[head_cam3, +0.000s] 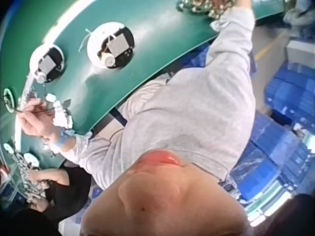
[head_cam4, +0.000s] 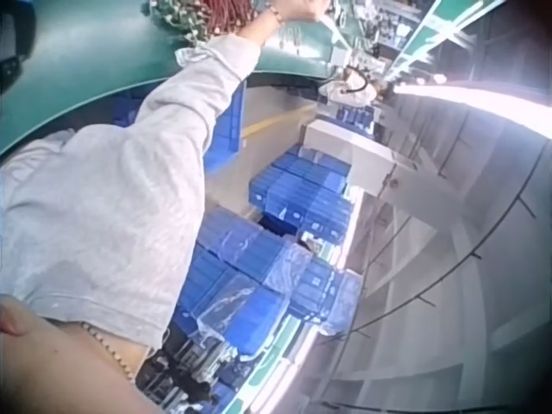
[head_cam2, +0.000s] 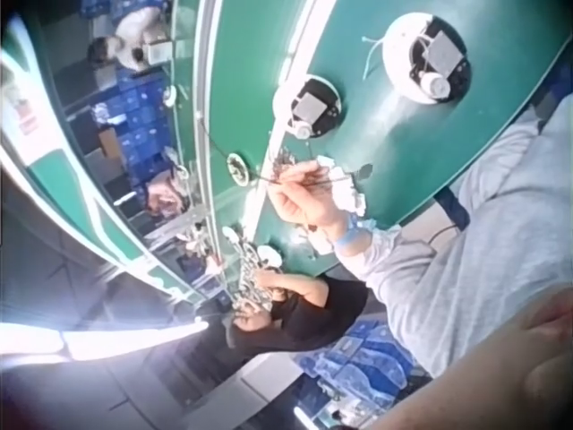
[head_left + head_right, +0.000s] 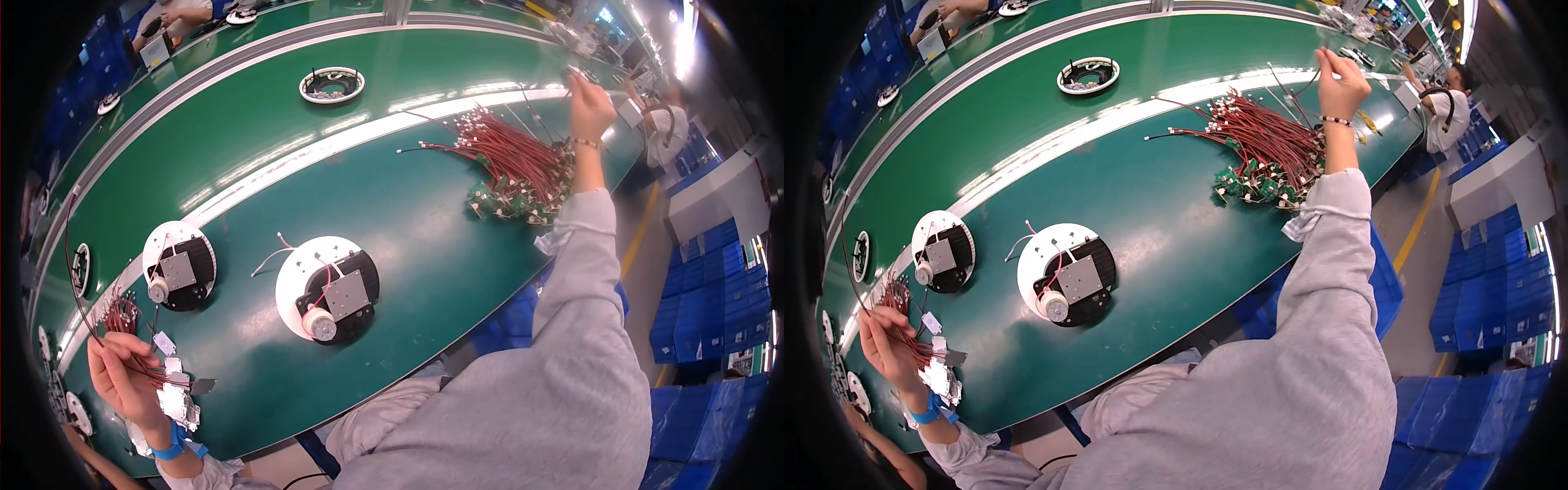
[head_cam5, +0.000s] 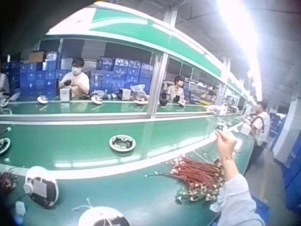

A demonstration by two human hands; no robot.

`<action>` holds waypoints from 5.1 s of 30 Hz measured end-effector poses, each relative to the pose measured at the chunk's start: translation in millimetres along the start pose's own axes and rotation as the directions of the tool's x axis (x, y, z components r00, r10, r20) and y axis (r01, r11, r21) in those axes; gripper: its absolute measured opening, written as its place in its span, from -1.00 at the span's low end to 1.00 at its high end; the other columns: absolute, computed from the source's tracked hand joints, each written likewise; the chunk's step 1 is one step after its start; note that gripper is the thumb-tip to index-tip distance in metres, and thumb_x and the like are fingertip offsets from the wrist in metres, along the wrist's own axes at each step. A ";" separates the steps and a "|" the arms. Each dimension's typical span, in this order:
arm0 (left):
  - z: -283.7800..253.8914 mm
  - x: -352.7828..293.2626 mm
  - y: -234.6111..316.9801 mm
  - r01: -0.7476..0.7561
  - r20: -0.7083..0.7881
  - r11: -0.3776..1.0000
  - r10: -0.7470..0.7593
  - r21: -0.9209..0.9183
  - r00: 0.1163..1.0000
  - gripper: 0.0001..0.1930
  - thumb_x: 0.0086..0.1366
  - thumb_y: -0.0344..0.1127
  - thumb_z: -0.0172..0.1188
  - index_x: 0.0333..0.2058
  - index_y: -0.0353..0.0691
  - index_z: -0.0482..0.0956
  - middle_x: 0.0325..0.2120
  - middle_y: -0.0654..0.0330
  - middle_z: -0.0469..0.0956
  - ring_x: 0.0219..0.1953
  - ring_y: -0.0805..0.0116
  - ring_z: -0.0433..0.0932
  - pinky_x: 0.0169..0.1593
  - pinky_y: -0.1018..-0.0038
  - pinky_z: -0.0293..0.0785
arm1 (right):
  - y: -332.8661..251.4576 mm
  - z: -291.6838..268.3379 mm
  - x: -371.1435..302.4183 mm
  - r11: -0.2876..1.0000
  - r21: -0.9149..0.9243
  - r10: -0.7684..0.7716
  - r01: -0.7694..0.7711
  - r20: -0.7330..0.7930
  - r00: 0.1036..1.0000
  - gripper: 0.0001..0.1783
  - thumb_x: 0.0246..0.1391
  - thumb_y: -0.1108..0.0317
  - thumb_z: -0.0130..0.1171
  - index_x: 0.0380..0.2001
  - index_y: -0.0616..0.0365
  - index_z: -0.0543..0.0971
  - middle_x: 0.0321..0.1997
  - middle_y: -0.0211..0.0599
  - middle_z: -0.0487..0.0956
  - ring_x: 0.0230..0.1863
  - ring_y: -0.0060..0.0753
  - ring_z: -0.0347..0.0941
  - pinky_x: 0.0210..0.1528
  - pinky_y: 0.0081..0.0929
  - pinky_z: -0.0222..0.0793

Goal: Assembling electronic LED light components by attaching wiring harnesses and boards to plastic housings.

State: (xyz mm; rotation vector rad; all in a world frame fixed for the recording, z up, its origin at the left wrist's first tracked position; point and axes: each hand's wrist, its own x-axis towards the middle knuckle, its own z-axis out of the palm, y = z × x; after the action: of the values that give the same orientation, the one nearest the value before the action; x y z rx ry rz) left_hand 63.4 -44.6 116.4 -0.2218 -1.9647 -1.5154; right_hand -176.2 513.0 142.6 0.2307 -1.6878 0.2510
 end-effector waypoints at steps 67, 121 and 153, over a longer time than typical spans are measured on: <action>94.2 26.7 10.3 -0.473 0.306 0.812 0.380 0.342 0.873 -0.87 -0.04 -0.32 0.18 -0.51 -0.25 0.52 -0.71 0.22 0.48 -0.71 0.37 0.46 -0.66 0.59 0.33 | -318.1 -39.8 -6.7 0.365 0.874 -0.480 -0.320 0.471 0.740 -0.73 -0.45 0.65 0.15 -0.49 0.30 0.54 -0.69 -0.25 0.40 -0.69 -0.46 0.26 -0.68 -0.64 0.09; 148.9 -8.1 -74.5 0.241 0.367 0.943 -0.312 0.228 0.876 -0.67 0.05 -0.29 0.00 -0.78 -0.40 0.34 -0.90 0.05 0.19 -0.85 0.37 0.11 -0.70 0.45 0.08 | -283.9 -29.6 -75.1 0.667 0.646 -0.483 -0.370 0.754 0.446 -0.87 -0.46 0.59 0.06 -0.69 0.20 0.36 -0.64 -0.28 0.39 -0.57 -0.28 0.36 -0.55 -0.52 0.25; 138.4 -10.5 -116.6 0.866 0.870 0.457 -0.324 -0.200 0.372 -0.79 0.13 -0.38 0.01 -0.28 -0.36 0.43 -0.55 0.30 0.46 -0.69 0.73 0.29 -0.67 0.80 0.17 | -286.5 -19.6 -94.9 0.186 0.254 -0.439 -0.949 0.886 0.151 -0.92 -0.16 0.58 0.08 -0.50 0.37 0.48 -0.42 -0.31 0.41 -0.39 -0.59 0.35 -0.41 -0.72 0.29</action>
State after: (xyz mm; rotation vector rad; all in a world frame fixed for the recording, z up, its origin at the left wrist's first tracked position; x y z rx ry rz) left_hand -38.8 47.2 -2.0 -0.4270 -2.1009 -3.1093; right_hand -60.8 245.9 60.1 1.0967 -2.6088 2.1808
